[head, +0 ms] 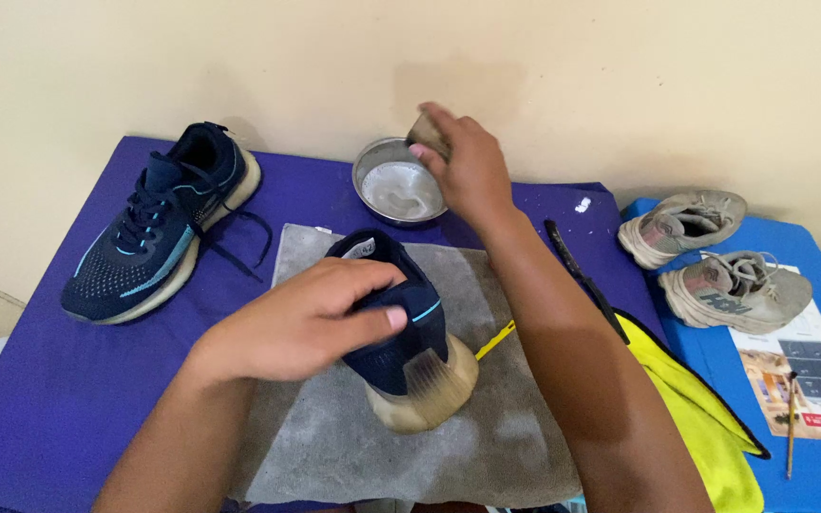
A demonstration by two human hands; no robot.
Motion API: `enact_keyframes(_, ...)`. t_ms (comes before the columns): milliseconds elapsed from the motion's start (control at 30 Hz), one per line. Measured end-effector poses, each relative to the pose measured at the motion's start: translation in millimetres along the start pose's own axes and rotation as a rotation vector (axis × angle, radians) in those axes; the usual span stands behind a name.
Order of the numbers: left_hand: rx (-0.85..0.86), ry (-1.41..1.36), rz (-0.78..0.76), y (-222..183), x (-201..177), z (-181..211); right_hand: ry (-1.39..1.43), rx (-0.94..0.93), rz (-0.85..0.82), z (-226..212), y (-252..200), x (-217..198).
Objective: Cleaning a blue sneaker using brushes and cleaning solution
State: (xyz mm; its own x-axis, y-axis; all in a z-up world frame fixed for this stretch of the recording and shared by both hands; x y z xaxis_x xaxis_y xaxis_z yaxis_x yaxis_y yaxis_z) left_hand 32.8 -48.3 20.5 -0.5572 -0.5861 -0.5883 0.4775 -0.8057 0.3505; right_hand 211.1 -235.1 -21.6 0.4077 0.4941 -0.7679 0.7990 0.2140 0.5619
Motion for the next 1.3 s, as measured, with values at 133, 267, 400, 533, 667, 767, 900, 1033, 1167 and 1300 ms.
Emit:
enact_keyframes(133,-0.125,-0.007,-0.059,10,-10,-16,-0.073,-0.022,-0.195,24,4,50)
enact_keyframes(267,-0.069,0.127,-0.253,20,-24,-16,-0.138,-0.034,-0.291,21,-4,71)
enact_keyframes(400,-0.055,0.221,-0.381,30,-40,-16,-0.224,-0.017,-0.345,4,0,55)
enact_keyframes(533,-0.173,0.372,-0.321,21,-60,-19,-0.294,-0.071,-0.398,4,1,69)
enact_keyframes(667,-0.181,0.393,-0.210,19,-67,-10,-0.336,-0.097,-0.511,13,-7,81)
enact_keyframes(767,-0.233,0.472,-0.146,19,-66,-7,-0.105,-0.049,-0.256,31,-2,72)
enact_keyframes(900,0.015,0.554,0.149,32,-60,-3,0.186,0.072,-0.022,48,-3,43)
enact_keyframes(1033,-0.041,0.680,0.337,37,-49,14,0.358,0.123,0.170,33,-29,8)
enact_keyframes(1167,-0.225,0.808,0.426,36,-34,5,0.896,0.160,0.103,18,-80,-17)
enact_keyframes(1300,-0.141,0.911,0.554,24,4,-9,1.105,0.328,0.130,20,-129,-32)
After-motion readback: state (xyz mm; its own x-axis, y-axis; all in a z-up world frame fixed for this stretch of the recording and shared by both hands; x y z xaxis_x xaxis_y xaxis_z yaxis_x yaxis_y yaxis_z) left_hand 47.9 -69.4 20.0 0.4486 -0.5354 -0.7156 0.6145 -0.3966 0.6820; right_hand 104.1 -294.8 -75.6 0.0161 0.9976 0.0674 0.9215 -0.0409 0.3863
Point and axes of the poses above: each hand's wrist, its own y-axis towards the middle knuckle, its own x-axis out of the palm, z = x × y, the point moved 6 cm from there along y, towards the middle knuckle, and after that the axes turned 2 degrees about x, right-handed, at the moved point
